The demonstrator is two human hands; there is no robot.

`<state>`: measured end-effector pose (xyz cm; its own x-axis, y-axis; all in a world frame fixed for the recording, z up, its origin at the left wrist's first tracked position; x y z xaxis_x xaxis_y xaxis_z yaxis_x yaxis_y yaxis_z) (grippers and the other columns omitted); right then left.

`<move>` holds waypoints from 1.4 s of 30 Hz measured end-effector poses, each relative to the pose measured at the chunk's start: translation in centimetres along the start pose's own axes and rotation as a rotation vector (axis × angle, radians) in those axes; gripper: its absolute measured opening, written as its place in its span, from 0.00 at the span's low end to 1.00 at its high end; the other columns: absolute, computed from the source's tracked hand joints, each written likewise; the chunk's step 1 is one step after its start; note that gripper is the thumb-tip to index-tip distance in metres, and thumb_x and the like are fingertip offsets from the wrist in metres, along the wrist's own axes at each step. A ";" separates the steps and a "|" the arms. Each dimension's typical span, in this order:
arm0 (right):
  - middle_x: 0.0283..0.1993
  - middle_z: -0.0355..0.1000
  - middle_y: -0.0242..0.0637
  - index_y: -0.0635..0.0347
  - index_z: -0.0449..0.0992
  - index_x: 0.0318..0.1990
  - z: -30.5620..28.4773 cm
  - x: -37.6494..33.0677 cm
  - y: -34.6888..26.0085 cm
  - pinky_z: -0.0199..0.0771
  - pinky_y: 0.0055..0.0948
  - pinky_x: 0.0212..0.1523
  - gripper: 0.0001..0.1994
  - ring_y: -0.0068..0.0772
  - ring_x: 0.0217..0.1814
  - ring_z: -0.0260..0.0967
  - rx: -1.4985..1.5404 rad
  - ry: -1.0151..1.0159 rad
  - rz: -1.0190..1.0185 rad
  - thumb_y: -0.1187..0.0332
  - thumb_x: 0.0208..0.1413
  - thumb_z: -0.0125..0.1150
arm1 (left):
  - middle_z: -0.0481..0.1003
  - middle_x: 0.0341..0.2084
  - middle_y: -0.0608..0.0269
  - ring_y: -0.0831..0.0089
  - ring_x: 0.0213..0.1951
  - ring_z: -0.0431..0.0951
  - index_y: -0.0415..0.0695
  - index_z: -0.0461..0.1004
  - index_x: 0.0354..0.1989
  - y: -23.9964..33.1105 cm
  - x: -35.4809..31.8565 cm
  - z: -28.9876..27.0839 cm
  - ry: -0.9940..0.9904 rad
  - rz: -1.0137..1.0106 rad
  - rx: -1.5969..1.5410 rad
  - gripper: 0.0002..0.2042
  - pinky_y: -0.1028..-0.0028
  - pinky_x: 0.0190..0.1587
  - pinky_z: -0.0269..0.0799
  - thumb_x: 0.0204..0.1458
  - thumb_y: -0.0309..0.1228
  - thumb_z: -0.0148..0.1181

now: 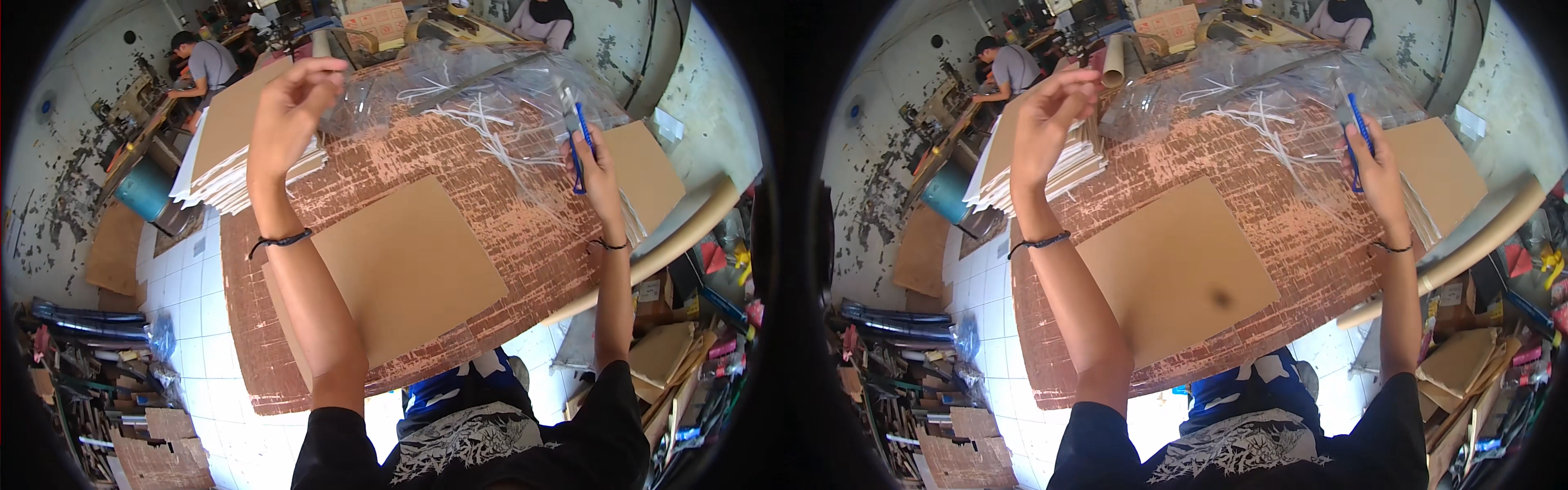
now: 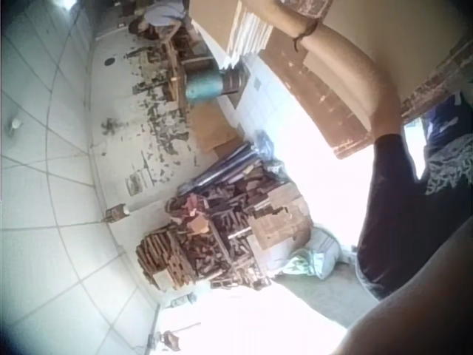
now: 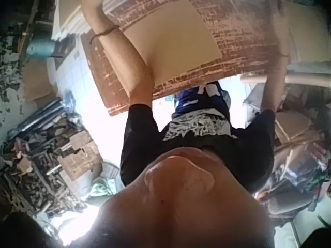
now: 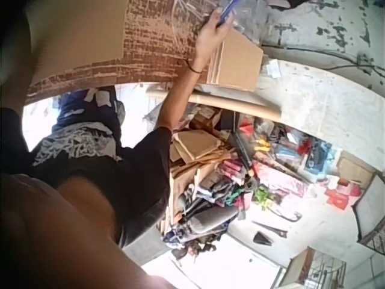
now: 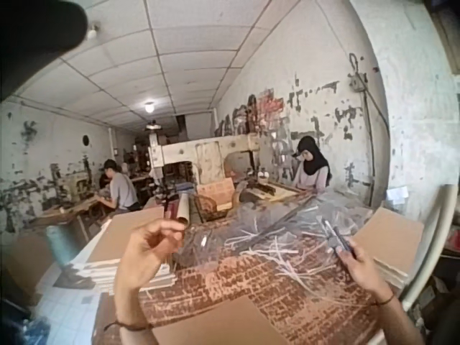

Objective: The person trims the foam edges around a piece of cardboard using a utility knife, clears excess material from the blade, and removes the cut strips. Afterward, the person aligns a sheet of foam onto another piece of cardboard and presses it flat by hand.

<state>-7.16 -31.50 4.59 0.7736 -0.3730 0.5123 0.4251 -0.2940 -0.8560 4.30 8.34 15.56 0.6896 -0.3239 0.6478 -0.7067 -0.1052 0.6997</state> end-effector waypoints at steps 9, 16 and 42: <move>0.27 0.67 0.25 0.62 0.69 0.56 -6.9 -8.4 1.9 0.59 0.16 0.18 0.17 0.12 0.19 0.58 -0.261 0.026 0.231 0.60 0.68 0.54 | 0.79 0.37 0.56 0.64 0.39 0.78 0.43 0.77 0.51 -3.8 -0.4 15.9 -0.546 0.015 0.259 0.14 0.66 0.45 0.73 0.56 0.30 0.61; 0.33 0.69 0.29 0.62 0.68 0.52 -9.3 -11.1 6.4 0.61 0.16 0.17 0.13 0.13 0.22 0.59 0.052 0.097 0.356 0.62 0.69 0.51 | 0.70 0.57 0.53 0.54 0.53 0.72 0.42 0.77 0.53 -6.0 -7.2 27.8 -0.580 0.219 0.434 0.19 0.59 0.57 0.67 0.54 0.37 0.63; 0.52 0.70 0.47 0.54 0.52 0.68 -18.2 -18.5 -0.3 0.72 0.24 0.28 0.26 0.25 0.33 0.68 0.136 0.292 0.022 0.73 0.66 0.51 | 0.76 0.51 0.51 0.53 0.54 0.74 0.43 0.76 0.55 -0.9 -1.3 12.9 -0.540 -0.167 0.461 0.20 0.63 0.60 0.66 0.60 0.43 0.57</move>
<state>-30.12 -40.56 -3.39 0.6243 -0.6204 0.4748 0.4839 -0.1701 -0.8584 2.02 -3.25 10.16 0.7039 -0.6750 0.2214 -0.6759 -0.5406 0.5009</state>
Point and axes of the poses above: each hand's wrist, its own x-axis towards the middle knuckle, its own z-axis out of the palm, y = z × x, the point moved 4 cm from there along x, towards the middle knuckle
